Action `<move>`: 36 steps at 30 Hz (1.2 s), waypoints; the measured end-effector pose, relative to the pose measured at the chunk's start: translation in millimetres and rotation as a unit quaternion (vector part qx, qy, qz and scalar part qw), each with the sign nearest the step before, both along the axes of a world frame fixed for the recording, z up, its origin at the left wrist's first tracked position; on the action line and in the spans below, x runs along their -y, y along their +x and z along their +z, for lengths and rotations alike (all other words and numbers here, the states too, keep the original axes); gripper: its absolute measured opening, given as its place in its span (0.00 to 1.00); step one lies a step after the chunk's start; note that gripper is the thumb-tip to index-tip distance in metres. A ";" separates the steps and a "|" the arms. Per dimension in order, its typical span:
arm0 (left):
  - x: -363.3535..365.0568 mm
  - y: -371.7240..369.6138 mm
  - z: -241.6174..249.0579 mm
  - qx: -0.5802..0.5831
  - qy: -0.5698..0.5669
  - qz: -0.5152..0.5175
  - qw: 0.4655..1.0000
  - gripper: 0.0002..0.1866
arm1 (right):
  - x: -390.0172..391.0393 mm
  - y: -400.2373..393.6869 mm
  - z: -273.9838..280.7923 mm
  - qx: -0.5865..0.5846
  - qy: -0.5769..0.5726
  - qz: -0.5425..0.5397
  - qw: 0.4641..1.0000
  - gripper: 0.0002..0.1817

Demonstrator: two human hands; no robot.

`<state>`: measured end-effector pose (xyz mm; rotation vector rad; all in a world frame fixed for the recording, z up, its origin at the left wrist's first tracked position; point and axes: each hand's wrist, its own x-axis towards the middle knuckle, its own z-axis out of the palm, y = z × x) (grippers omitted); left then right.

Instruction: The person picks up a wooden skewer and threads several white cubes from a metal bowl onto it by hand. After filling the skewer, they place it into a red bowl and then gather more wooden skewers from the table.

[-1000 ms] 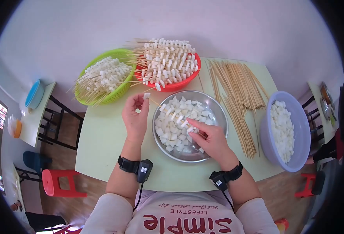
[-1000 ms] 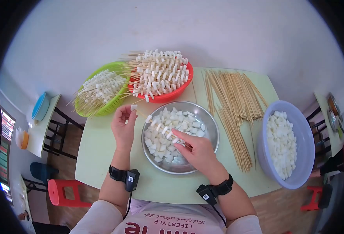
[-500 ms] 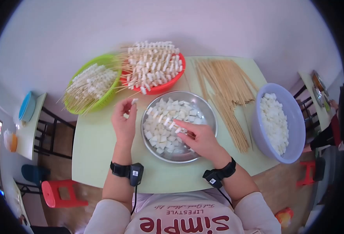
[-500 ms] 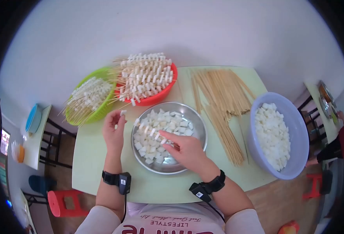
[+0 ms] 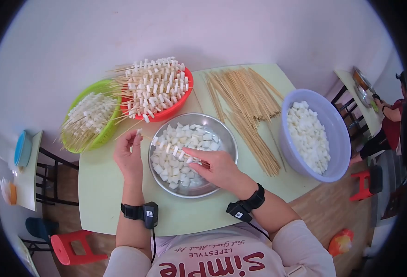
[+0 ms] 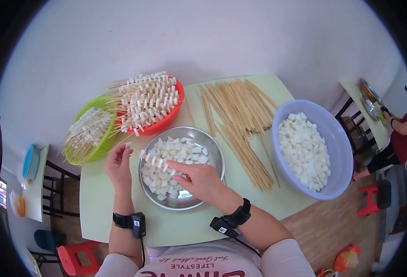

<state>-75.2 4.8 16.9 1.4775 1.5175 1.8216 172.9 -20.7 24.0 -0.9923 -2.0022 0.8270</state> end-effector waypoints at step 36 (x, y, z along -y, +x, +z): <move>5.5 20.4 -5.3 0.090 -0.038 -0.075 0.992 0.06 | -0.3 -4.7 -3.7 -0.029 0.082 -0.031 0.996 0.22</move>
